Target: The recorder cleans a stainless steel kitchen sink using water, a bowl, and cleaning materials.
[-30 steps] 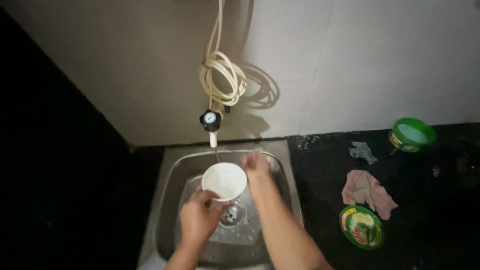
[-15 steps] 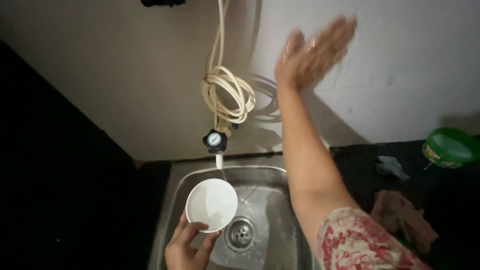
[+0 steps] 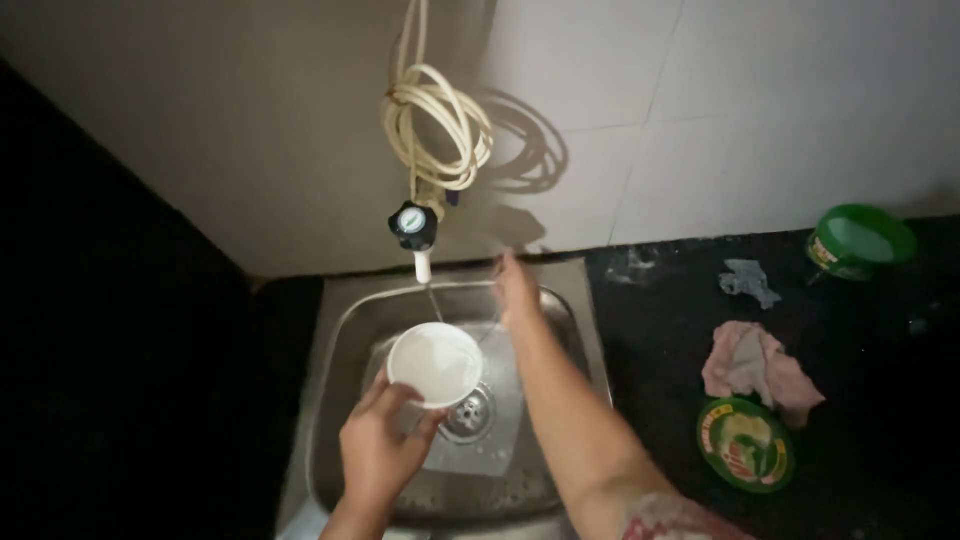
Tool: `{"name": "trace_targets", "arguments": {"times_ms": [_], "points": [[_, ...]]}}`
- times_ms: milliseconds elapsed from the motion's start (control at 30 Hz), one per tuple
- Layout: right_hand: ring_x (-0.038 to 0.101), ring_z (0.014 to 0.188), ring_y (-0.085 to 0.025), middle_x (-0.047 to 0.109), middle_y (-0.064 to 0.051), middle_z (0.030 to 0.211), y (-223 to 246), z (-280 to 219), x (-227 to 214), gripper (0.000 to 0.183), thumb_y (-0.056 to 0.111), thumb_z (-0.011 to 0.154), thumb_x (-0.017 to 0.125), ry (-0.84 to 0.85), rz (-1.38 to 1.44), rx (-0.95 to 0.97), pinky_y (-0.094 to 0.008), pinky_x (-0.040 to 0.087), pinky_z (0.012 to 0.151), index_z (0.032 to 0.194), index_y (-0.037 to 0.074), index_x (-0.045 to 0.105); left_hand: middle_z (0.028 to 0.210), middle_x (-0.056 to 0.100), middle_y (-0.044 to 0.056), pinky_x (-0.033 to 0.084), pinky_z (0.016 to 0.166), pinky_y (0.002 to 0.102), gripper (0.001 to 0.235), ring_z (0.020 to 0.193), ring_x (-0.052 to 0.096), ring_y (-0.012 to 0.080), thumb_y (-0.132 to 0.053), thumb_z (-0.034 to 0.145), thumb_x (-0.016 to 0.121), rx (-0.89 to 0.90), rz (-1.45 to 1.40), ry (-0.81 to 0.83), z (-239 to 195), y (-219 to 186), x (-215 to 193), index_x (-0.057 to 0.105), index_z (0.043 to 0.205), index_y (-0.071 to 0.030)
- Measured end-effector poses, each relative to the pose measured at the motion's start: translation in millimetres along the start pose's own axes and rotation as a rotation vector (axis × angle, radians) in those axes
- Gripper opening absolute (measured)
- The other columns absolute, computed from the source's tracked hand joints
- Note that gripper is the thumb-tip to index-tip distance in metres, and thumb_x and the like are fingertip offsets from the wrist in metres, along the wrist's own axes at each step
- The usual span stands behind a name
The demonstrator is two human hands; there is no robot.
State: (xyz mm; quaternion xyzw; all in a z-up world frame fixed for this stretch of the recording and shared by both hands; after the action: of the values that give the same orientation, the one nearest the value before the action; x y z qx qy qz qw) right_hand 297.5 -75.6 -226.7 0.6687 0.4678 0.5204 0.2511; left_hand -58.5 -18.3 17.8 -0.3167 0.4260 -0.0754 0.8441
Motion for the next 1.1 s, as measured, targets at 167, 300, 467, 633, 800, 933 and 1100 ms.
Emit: {"name": "trace_targets", "arguments": {"times_ms": [167,300,467,633,800,933,1100], "points": [[0.057,0.068,-0.02,0.055,-0.003,0.071,-64.5,-31.6,-7.2,0.018,0.015,0.104,0.065,0.591,0.494,0.118,-0.035,0.052,0.067,0.088,0.01,0.058,0.114,0.069,0.029,0.058,0.08,0.046,0.043,0.096,0.071,0.0419,-0.034,0.059,0.094,0.032,0.071,0.045,26.0,-46.4,2.7,0.075,0.088,-0.009],[0.055,0.06,-0.02,0.056,-0.002,0.063,17.5,33.6,12.4,0.026,0.022,0.099,0.057,0.457,0.705,0.076,-0.038,0.049,0.06,0.074,0.015,0.057,0.114,0.075,0.018,0.057,0.082,0.043,0.037,0.093,0.074,0.0373,-0.035,0.069,0.088,-0.142,0.031,0.216,35.3,-66.4,0.1,0.073,0.094,-0.012],[0.065,0.098,-0.024,0.067,-0.013,0.107,328.1,-46.2,122.2,0.024,0.02,0.105,0.049,0.278,0.873,-0.474,-0.041,0.054,0.091,0.112,0.0,0.061,0.123,0.07,0.026,0.055,0.092,0.039,0.034,0.12,0.068,0.0398,-0.023,0.068,0.09,0.143,-0.249,-0.124,24.9,-65.7,-19.1,0.072,0.091,-0.006],[0.041,0.135,-0.045,0.047,-0.025,0.143,412.6,-44.8,141.8,0.06,0.048,0.102,0.052,-0.778,-0.757,-1.275,-0.051,0.03,0.117,0.14,0.001,0.049,0.136,0.064,0.025,0.052,0.097,0.043,0.032,0.133,0.059,0.0393,-0.016,0.066,0.09,0.056,-0.192,-0.096,15.0,-44.0,-11.0,0.069,0.087,-0.002],[0.012,0.163,-0.033,0.015,-0.019,0.171,357.6,-11.0,63.4,0.08,0.06,0.113,0.034,-1.006,-0.821,-1.258,-0.049,0.007,0.138,0.166,0.005,0.012,0.147,0.059,0.023,0.058,0.081,0.039,0.028,0.135,0.059,0.0347,-0.015,0.067,0.091,-0.114,-0.225,-0.027,-17.1,17.7,19.8,0.07,0.082,-0.005],[0.001,0.165,-0.037,-0.001,-0.022,0.176,285.0,43.0,-16.7,0.086,0.064,0.112,0.023,-1.093,-0.597,-0.974,-0.05,-0.001,0.136,0.167,0.002,0.001,0.144,0.058,0.023,0.058,0.093,0.041,0.03,0.128,0.064,0.033,-0.015,0.061,0.094,-0.192,-0.135,0.026,-25.9,41.5,23.5,0.071,0.078,-0.005],[0.008,0.159,-0.038,0.006,-0.028,0.17,215.4,63.5,-57.7,0.095,0.068,0.103,0.024,-1.089,-0.17,-0.446,-0.047,0.01,0.13,0.162,-0.006,0.009,0.141,0.059,0.025,0.057,0.096,0.042,0.029,0.13,0.06,0.0362,-0.016,0.063,0.092,-0.169,-0.11,0.033,-41.5,57.7,24.5,0.071,0.078,-0.005]]}}
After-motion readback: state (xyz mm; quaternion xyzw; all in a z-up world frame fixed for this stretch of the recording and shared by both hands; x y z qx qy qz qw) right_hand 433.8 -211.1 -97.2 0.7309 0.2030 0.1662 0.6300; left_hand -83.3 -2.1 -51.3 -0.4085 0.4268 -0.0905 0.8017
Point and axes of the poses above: each hand's wrist, its own z-axis towards the middle knuckle, its own x-axis out of the palm, y = z × x, the point moved 3 cm from there along z, towards the middle knuckle
